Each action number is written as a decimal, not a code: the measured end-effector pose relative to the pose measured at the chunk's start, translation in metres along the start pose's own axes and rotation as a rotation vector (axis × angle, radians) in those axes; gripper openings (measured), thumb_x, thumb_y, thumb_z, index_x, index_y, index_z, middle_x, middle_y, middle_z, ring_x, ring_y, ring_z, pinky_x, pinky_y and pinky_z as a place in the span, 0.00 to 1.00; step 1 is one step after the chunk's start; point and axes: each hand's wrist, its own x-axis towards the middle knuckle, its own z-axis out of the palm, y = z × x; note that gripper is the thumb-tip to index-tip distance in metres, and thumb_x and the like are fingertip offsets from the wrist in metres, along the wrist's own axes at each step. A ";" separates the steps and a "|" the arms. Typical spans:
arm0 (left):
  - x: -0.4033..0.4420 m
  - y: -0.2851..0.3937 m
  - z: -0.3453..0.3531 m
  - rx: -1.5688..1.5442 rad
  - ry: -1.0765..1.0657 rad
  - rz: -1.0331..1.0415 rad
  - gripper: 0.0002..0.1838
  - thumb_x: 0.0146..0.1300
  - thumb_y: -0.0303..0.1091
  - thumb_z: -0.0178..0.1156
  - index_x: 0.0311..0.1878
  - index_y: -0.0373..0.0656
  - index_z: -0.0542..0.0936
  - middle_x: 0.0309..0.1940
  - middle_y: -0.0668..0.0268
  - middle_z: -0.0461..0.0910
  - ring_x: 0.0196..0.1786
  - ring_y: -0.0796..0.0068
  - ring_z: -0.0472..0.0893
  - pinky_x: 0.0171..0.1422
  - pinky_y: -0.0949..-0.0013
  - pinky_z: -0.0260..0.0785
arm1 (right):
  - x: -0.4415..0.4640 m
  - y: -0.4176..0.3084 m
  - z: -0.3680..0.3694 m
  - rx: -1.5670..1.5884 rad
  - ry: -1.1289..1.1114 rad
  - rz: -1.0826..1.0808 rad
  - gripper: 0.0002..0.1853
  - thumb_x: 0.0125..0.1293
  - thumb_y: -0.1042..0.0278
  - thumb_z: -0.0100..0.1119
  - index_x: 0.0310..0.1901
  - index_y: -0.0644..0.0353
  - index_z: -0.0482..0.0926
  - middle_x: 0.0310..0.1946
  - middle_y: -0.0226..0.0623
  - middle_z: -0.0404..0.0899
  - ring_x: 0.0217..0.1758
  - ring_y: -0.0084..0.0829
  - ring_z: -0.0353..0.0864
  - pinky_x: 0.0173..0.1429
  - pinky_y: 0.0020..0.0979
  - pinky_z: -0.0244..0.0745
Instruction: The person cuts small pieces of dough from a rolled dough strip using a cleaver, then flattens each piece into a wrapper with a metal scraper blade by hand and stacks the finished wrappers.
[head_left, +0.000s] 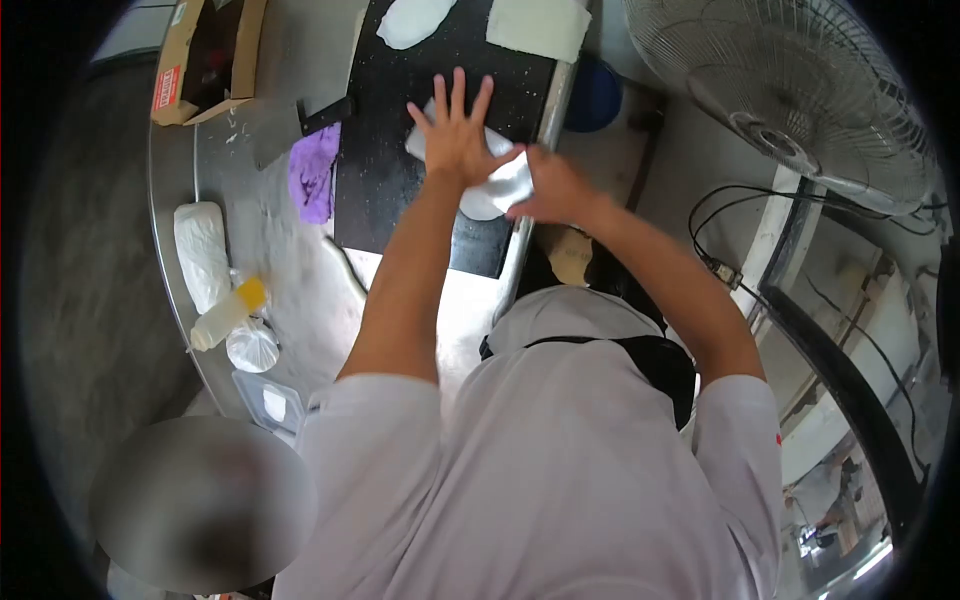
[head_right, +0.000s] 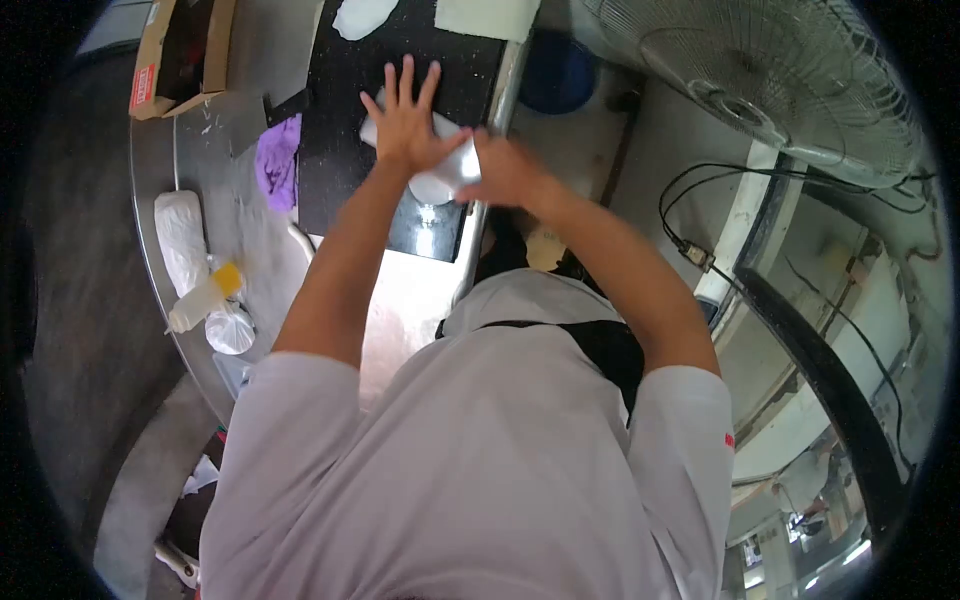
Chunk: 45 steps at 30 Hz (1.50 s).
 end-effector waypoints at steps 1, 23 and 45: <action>-0.021 0.005 -0.001 -0.008 -0.041 0.026 0.66 0.43 0.80 0.68 0.85 0.64 0.56 0.87 0.57 0.44 0.87 0.38 0.40 0.75 0.13 0.34 | -0.014 0.002 0.007 0.026 -0.064 -0.009 0.45 0.45 0.50 0.86 0.57 0.70 0.71 0.43 0.63 0.84 0.49 0.61 0.86 0.55 0.50 0.82; -0.007 0.029 -0.003 -0.094 -0.044 0.158 0.64 0.43 0.80 0.67 0.84 0.64 0.59 0.87 0.57 0.44 0.86 0.33 0.42 0.71 0.08 0.31 | -0.026 0.014 -0.016 -0.020 -0.145 0.065 0.44 0.52 0.48 0.82 0.60 0.71 0.71 0.47 0.62 0.84 0.54 0.60 0.85 0.57 0.53 0.80; -0.021 0.026 0.004 -0.047 -0.070 0.033 0.67 0.47 0.83 0.63 0.86 0.60 0.52 0.87 0.49 0.42 0.85 0.26 0.36 0.72 0.09 0.28 | 0.003 0.032 -0.030 -0.114 -0.310 -0.150 0.51 0.44 0.40 0.85 0.59 0.69 0.69 0.42 0.62 0.83 0.51 0.62 0.85 0.54 0.52 0.81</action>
